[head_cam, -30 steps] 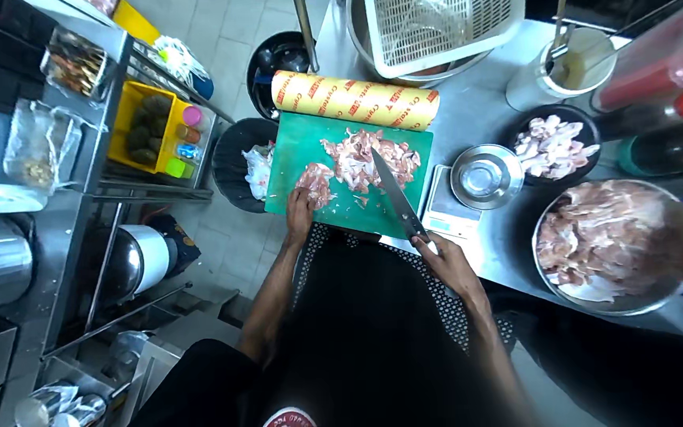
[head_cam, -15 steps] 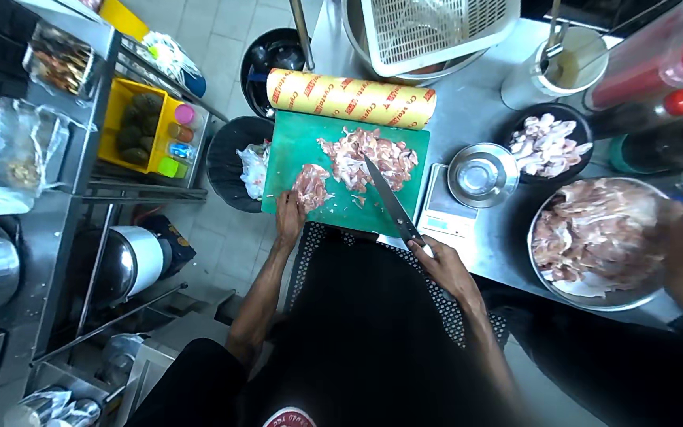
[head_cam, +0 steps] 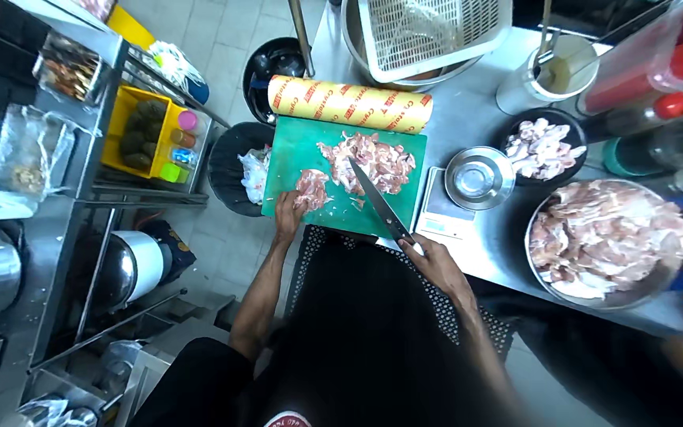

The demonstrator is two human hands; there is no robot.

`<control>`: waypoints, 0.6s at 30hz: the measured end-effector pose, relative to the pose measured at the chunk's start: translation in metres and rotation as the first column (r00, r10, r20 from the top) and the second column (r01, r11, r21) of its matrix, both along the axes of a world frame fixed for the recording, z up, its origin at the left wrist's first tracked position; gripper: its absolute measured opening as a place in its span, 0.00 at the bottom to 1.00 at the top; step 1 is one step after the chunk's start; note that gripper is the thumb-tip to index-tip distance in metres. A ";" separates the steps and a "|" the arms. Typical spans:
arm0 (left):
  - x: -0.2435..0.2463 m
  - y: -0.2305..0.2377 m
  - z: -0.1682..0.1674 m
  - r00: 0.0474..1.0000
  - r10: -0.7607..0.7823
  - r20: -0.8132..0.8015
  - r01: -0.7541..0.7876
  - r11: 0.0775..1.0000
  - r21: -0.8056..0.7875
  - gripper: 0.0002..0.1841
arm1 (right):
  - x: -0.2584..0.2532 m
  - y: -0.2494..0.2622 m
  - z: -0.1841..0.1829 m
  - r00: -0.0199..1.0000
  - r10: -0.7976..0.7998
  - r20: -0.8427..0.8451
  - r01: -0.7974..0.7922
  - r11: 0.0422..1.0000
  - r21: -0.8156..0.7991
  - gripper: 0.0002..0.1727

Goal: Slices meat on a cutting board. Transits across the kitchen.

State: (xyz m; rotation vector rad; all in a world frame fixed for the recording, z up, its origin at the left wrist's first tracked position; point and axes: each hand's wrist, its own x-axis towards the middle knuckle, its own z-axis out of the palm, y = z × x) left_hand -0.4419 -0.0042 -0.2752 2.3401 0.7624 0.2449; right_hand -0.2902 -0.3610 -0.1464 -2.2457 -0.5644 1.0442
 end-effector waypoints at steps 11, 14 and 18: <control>0.014 -0.012 0.016 0.988 0.103 -0.113 -0.104 0.995 -0.008 0.18 | -0.007 -0.003 -0.002 1.000 0.020 -0.007 -0.020 0.999 -0.036 0.28; 0.029 -0.014 0.015 0.968 0.131 -0.213 -0.120 0.991 0.066 0.17 | -0.008 -0.001 -0.002 0.999 0.034 -0.011 -0.034 0.999 -0.033 0.27; 0.056 0.002 0.015 0.877 0.216 -0.429 -0.182 0.976 0.119 0.18 | -0.010 0.001 -0.002 0.999 0.038 -0.010 -0.039 0.999 -0.034 0.28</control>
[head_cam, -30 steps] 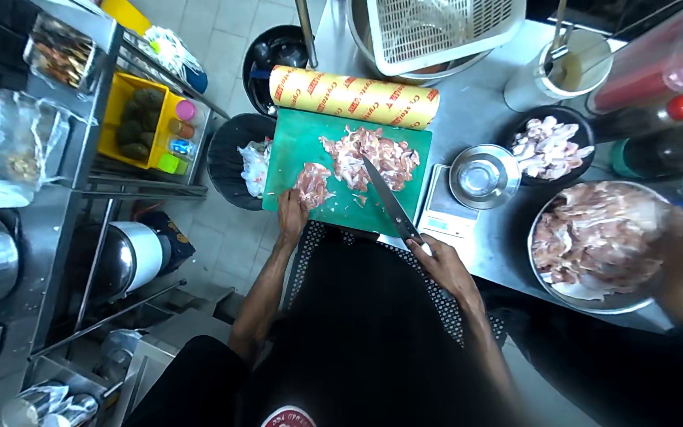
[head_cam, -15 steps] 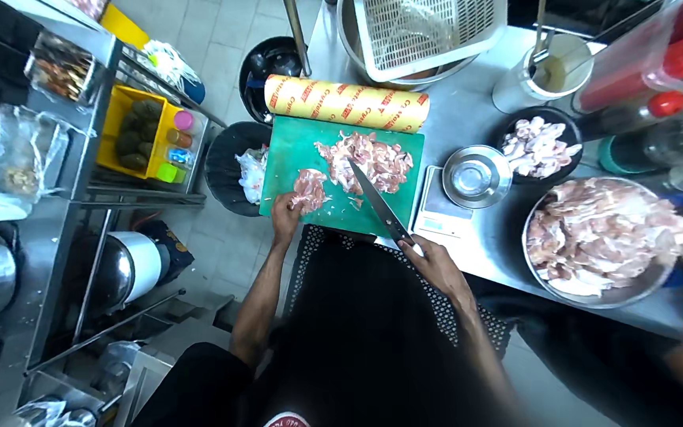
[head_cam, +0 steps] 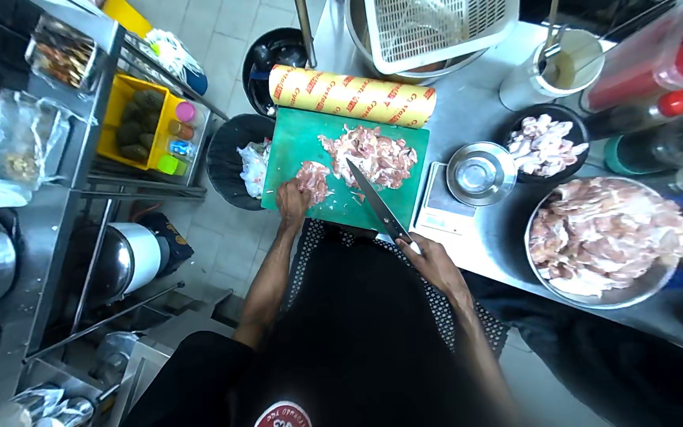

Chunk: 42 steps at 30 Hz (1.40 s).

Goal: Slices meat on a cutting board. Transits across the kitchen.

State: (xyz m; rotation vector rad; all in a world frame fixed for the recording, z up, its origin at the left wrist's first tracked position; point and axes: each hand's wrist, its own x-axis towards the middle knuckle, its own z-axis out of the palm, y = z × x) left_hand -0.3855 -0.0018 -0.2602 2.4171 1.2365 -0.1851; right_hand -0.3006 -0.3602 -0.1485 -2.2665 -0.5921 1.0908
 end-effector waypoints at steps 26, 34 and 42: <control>-0.053 0.003 -0.018 0.880 -0.276 0.385 0.283 0.958 0.040 0.18 | -0.009 -0.005 -0.003 0.999 -0.010 -0.041 0.009 1.000 -0.017 0.28; -0.051 0.001 -0.026 0.836 -0.242 0.492 0.248 0.967 0.055 0.18 | -0.008 0.000 0.001 0.999 0.018 -0.037 -0.020 0.999 -0.041 0.28; -0.060 -0.006 -0.025 0.821 -0.108 0.560 0.155 0.987 -0.038 0.22 | -0.008 0.000 -0.003 0.999 0.032 -0.026 -0.034 0.996 -0.085 0.30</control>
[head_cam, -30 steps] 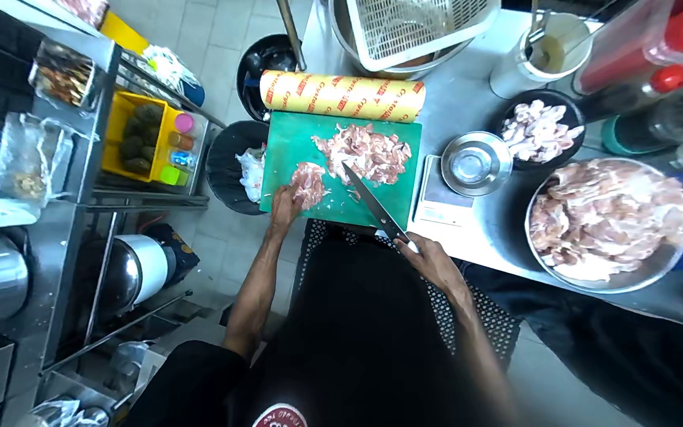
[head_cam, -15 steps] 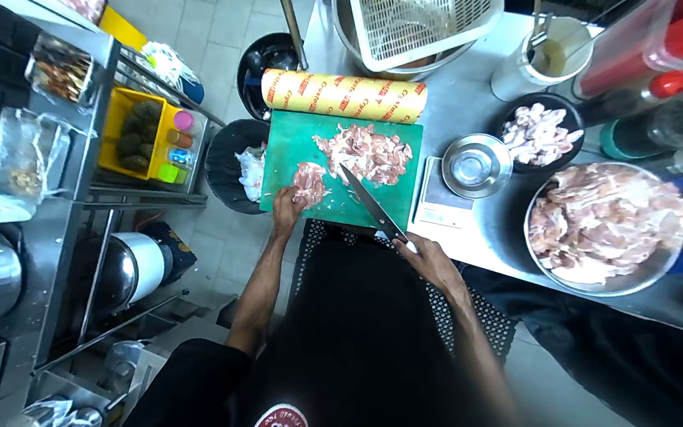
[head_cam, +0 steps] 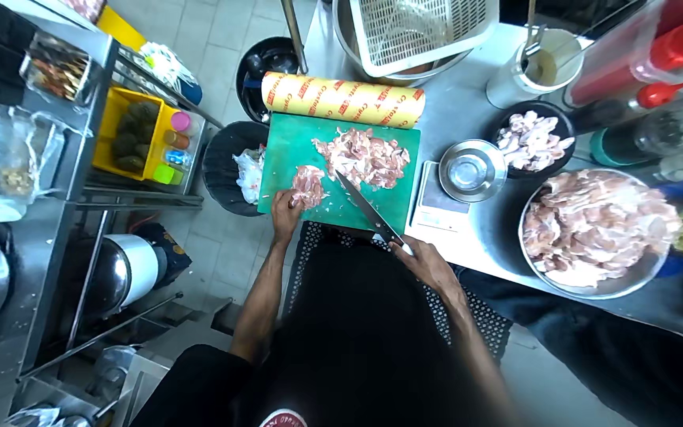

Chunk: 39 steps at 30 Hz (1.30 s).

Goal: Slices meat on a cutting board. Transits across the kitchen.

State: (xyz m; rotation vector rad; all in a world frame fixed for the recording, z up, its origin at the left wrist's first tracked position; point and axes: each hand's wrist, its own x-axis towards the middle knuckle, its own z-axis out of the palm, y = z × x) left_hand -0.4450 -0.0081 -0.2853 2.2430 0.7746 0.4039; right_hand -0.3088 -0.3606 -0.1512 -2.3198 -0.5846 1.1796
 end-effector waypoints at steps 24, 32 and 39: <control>0.101 -0.016 0.094 0.959 -0.125 0.254 0.240 0.835 -0.494 0.18 | -0.006 -0.006 -0.003 0.957 -0.282 -0.062 0.287 0.953 0.100 0.27; 0.016 -0.011 0.024 0.940 0.135 -0.314 -0.090 0.984 0.155 0.26 | 0.002 0.031 -0.009 0.994 -0.100 0.034 0.101 0.995 -0.026 0.25; 0.041 -0.020 0.006 0.962 -0.201 -0.184 0.250 0.917 0.310 0.17 | -0.004 0.121 -0.047 0.975 0.116 0.188 -0.084 0.981 -0.174 0.22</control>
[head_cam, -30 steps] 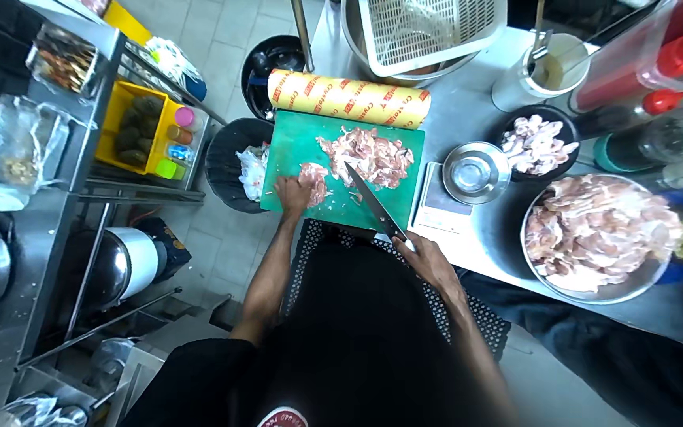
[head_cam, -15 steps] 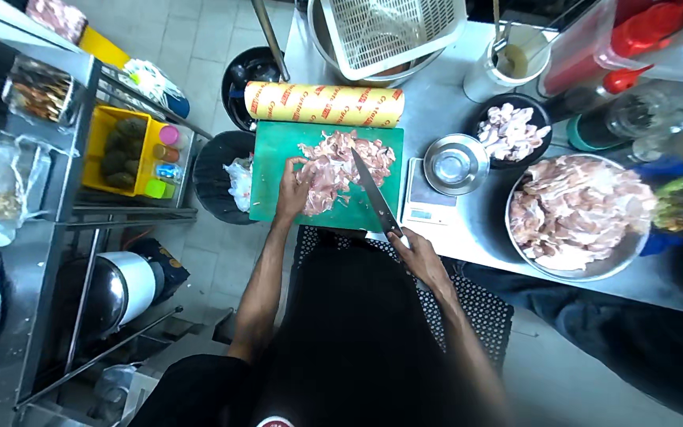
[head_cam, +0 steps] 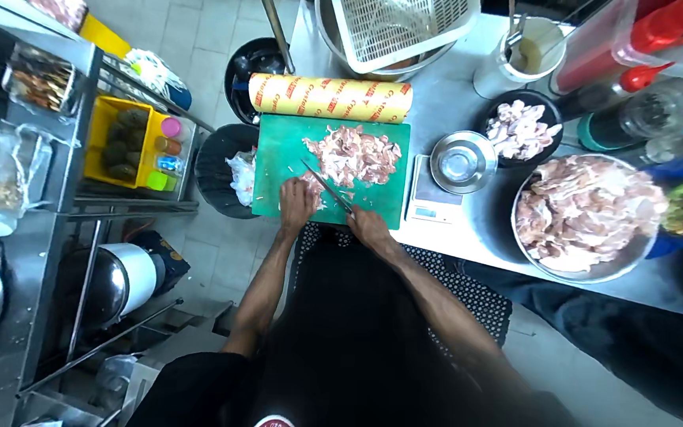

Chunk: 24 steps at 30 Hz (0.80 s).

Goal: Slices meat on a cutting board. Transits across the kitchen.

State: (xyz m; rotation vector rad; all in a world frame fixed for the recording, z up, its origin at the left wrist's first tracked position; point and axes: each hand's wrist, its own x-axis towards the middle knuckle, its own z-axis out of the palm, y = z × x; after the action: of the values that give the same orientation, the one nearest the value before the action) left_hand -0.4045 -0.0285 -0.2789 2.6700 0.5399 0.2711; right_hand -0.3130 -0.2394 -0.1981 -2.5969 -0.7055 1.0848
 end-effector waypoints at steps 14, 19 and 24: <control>0.032 0.005 -0.039 1.000 0.001 -0.014 0.000 0.997 0.079 0.21 | 0.004 0.022 -0.006 0.979 0.176 0.098 -0.144 0.953 -0.268 0.15; 0.028 0.001 -0.040 0.999 -0.051 -0.015 0.051 0.996 0.069 0.19 | 0.027 0.102 -0.036 0.982 0.162 0.095 -0.155 0.985 -0.078 0.17; 0.024 0.009 -0.035 1.000 -0.017 -0.014 0.018 0.997 0.079 0.19 | 0.050 0.116 -0.040 0.978 0.208 0.002 -0.207 0.977 -0.042 0.22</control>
State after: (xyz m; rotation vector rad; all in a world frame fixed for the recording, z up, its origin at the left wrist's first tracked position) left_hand -0.3805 -0.0198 -0.3141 2.7533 0.5204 0.2747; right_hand -0.2633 -0.1235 -0.2379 -2.6072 -0.9846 1.1607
